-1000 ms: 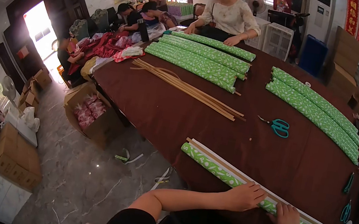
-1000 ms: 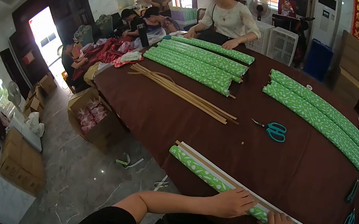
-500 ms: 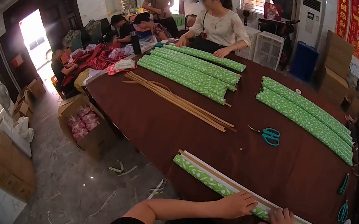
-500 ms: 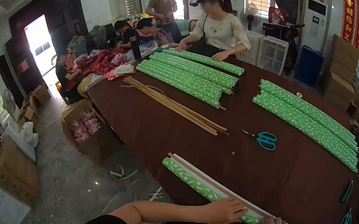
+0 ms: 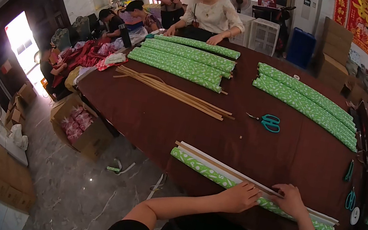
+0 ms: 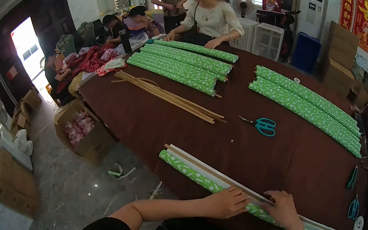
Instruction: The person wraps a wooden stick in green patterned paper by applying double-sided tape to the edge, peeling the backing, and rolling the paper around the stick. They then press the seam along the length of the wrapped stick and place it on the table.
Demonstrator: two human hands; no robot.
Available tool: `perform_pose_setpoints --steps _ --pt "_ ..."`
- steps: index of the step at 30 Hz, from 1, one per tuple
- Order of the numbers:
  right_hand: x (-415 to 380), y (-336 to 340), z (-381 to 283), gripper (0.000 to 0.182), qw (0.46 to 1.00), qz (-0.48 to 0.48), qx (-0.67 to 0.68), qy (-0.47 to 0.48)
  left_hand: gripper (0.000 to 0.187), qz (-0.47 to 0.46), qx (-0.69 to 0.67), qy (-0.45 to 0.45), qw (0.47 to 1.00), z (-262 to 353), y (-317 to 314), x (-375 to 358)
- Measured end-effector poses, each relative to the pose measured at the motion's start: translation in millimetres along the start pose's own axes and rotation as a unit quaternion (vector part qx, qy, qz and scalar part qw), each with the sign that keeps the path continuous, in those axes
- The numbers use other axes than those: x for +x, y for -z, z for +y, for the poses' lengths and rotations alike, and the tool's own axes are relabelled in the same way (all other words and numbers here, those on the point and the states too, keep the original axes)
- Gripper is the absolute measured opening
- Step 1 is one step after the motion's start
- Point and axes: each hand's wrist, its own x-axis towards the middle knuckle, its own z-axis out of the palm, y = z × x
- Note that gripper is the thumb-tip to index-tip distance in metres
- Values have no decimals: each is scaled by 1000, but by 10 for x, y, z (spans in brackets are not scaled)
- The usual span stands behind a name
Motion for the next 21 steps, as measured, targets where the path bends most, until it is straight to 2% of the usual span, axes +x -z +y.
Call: perform_pose_setpoints --steps 1,4,8,11,14,16,21 --pt "17 5 8 29 999 -26 44 0 37 -8 17 7 1000 3 -46 -27" --pt "97 -25 205 20 997 -59 11 41 32 4 26 9 1000 13 -60 -23" --pt "97 81 93 18 995 -82 55 -1 30 46 15 2 999 39 -31 -28" --pt "37 43 82 18 994 -68 89 18 34 23 12 21 999 80 -5 -51" --pt "-21 57 -27 16 993 -69 93 -27 36 5 14 33 999 110 22 -57" --pt "-43 88 -95 15 984 -97 120 -89 37 13 23 31 999 133 21 -78" --pt "-58 83 -109 16 987 -88 117 -69 39 12 39 23 999 149 30 -90"
